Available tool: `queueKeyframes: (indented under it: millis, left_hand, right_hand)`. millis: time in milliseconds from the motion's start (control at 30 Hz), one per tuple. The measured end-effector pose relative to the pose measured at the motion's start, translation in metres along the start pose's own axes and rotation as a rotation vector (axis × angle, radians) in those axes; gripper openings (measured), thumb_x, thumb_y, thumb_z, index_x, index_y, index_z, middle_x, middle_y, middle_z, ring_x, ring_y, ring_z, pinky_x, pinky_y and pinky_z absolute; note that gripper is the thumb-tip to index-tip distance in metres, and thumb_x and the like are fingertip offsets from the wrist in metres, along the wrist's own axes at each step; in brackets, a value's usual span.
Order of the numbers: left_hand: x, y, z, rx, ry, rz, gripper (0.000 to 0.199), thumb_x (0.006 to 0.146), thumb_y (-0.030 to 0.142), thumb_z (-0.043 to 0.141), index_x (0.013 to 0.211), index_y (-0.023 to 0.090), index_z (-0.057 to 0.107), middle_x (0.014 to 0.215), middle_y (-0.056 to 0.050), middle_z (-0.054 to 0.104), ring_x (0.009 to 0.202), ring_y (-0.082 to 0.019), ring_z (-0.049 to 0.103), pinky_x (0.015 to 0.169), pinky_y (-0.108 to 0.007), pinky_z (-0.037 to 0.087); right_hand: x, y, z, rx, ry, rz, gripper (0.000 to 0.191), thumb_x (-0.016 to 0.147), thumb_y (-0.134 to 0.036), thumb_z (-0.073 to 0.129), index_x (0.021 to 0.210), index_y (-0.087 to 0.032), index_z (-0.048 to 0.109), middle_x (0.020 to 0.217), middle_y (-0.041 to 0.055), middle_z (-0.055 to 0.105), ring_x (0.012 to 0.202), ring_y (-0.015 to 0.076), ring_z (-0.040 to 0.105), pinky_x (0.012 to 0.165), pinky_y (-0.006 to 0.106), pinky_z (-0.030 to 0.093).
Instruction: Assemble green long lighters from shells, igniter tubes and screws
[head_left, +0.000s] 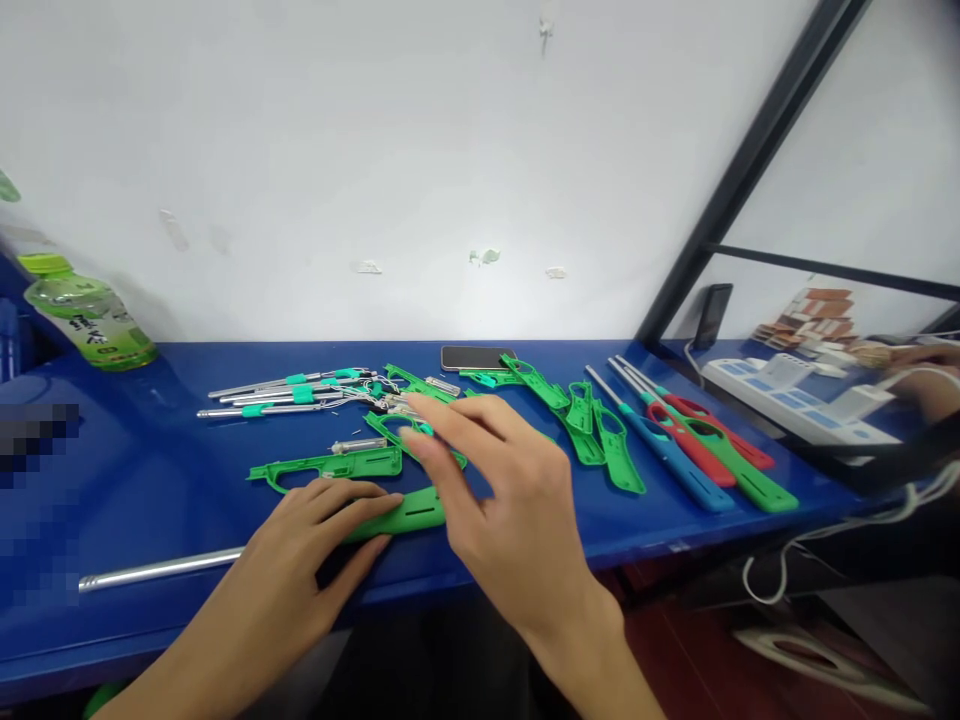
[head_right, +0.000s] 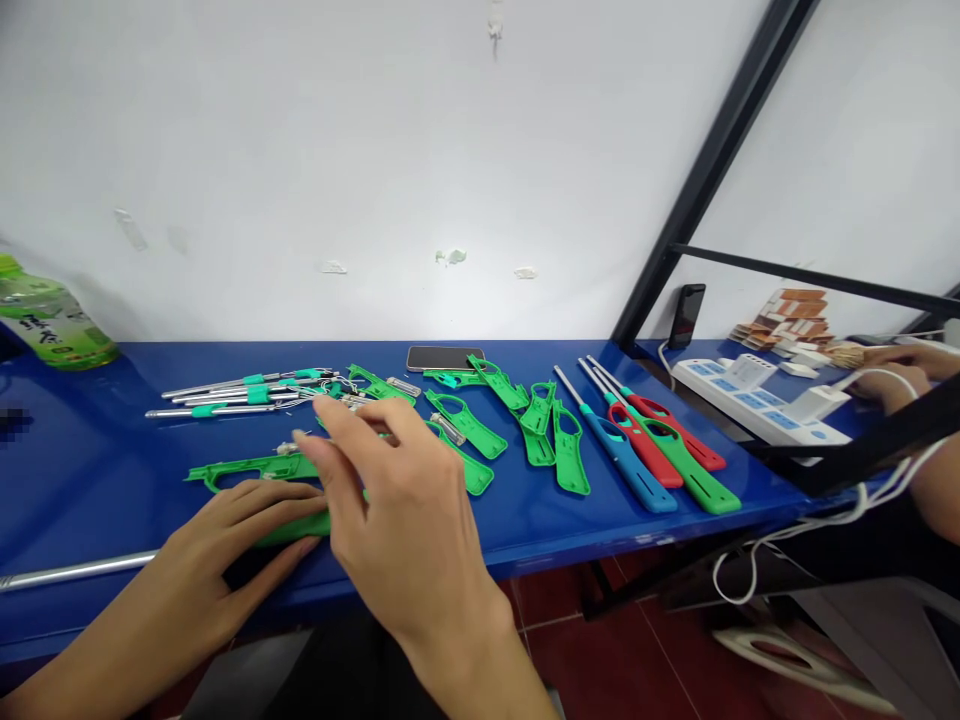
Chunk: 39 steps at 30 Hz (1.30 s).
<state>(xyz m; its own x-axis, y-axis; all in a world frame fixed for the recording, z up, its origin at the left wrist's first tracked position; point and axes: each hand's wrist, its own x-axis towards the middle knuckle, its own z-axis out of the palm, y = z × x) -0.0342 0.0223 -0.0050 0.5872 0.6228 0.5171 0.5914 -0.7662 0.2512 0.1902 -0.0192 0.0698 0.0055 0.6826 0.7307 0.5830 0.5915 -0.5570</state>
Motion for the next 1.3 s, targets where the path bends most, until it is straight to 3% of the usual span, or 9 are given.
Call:
queueKeyframes:
  millis: [100, 300, 467, 667, 900, 1033, 1133, 1233, 1300]
  left_hand:
    - [0.002, 0.004, -0.002, -0.009, -0.007, -0.011, 0.027, 0.109, 0.042, 0.061, 0.130, 0.035, 0.075, 0.123, 0.000, 0.081, 0.112, -0.026, 0.076, 0.097, -0.041, 0.056]
    - [0.005, 0.010, -0.006, 0.011, -0.029, -0.039, 0.029, 0.109, 0.039, 0.058, 0.132, 0.035, 0.076, 0.121, -0.002, 0.081, 0.110, -0.026, 0.076, 0.098, -0.043, 0.058]
    - [0.003, 0.012, -0.006, 0.000, -0.034, -0.052, 0.030, 0.109, 0.037, 0.058, 0.133, 0.034, 0.076, 0.123, -0.004, 0.081, 0.112, -0.027, 0.076, 0.096, -0.043, 0.059]
    - [0.004, 0.010, -0.005, -0.009, -0.029, -0.039, 0.029, 0.109, 0.035, 0.059, 0.134, 0.034, 0.075, 0.124, -0.002, 0.080, 0.114, -0.027, 0.075, 0.097, -0.044, 0.059]
    - [0.003, 0.011, -0.004, -0.016, -0.038, -0.033, 0.026, 0.110, 0.033, 0.057, 0.131, 0.032, 0.073, 0.124, -0.003, 0.079, 0.114, -0.027, 0.074, 0.099, -0.046, 0.055]
    - [0.002, 0.010, -0.004, -0.025, -0.042, -0.031, 0.025, 0.110, 0.031, 0.058, 0.130, 0.031, 0.073, 0.126, -0.003, 0.078, 0.115, -0.027, 0.073, 0.099, -0.047, 0.053]
    - [0.002, 0.010, -0.003, -0.022, -0.032, -0.026, 0.025, 0.110, 0.030, 0.058, 0.131, 0.031, 0.072, 0.125, -0.003, 0.078, 0.114, -0.026, 0.072, 0.098, -0.045, 0.052]
    - [0.002, 0.010, -0.002, -0.035, -0.032, -0.026, 0.025, 0.110, 0.029, 0.059, 0.131, 0.032, 0.070, 0.125, -0.001, 0.077, 0.115, -0.026, 0.072, 0.099, -0.046, 0.051]
    - [0.001, 0.009, -0.001, -0.048, -0.035, -0.027, 0.024, 0.110, 0.028, 0.060, 0.131, 0.033, 0.070, 0.126, -0.001, 0.077, 0.115, -0.026, 0.071, 0.100, -0.046, 0.050]
  right_hand:
    - [0.001, 0.002, -0.007, 0.099, -0.075, -0.022, 0.036, 0.110, -0.011, 0.056, 0.134, -0.026, 0.078, 0.127, 0.0025, 0.082, 0.115, 0.0151, 0.077, 0.101, 0.026, 0.061]
    - [0.003, 0.008, -0.007, -0.067, 0.051, 0.023, 0.019, 0.107, -0.023, 0.070, 0.119, -0.024, 0.084, 0.101, 0.0031, 0.080, 0.085, 0.0167, 0.077, 0.075, 0.029, 0.063]
    - [0.000, 0.008, -0.009, 0.029, -0.051, -0.067, 0.039, 0.110, -0.010, 0.052, 0.137, -0.026, 0.076, 0.129, 0.0037, 0.081, 0.119, 0.0187, 0.076, 0.101, 0.032, 0.062]
    - [0.001, 0.012, 0.003, -0.020, 0.057, -0.039, 0.015, 0.107, -0.021, 0.069, 0.107, -0.024, 0.083, 0.096, 0.0027, 0.074, 0.084, 0.0164, 0.074, 0.074, 0.029, 0.061]
    - [0.001, 0.015, 0.001, 0.131, -0.047, -0.068, 0.039, 0.112, -0.010, 0.051, 0.139, -0.027, 0.074, 0.123, 0.0034, 0.080, 0.112, 0.0173, 0.075, 0.097, 0.033, 0.062]
    - [0.000, 0.014, 0.009, 0.023, 0.098, -0.035, 0.013, 0.104, -0.018, 0.073, 0.111, -0.022, 0.083, 0.094, 0.0029, 0.072, 0.081, 0.0159, 0.071, 0.075, 0.029, 0.060]
    - [0.002, 0.017, 0.012, -0.006, 0.176, -0.033, 0.013, 0.104, -0.020, 0.072, 0.110, -0.019, 0.084, 0.097, 0.0053, 0.071, 0.086, 0.0175, 0.071, 0.080, 0.031, 0.060]
    - [0.004, 0.017, 0.006, 0.165, 0.025, 0.030, 0.027, 0.111, -0.018, 0.058, 0.126, -0.023, 0.080, 0.113, 0.0046, 0.081, 0.108, 0.0173, 0.075, 0.097, 0.031, 0.059]
    - [0.004, 0.015, 0.000, 0.279, -0.113, 0.069, 0.031, 0.113, -0.017, 0.055, 0.130, -0.027, 0.079, 0.112, -0.0003, 0.083, 0.105, 0.0145, 0.077, 0.095, 0.028, 0.058]
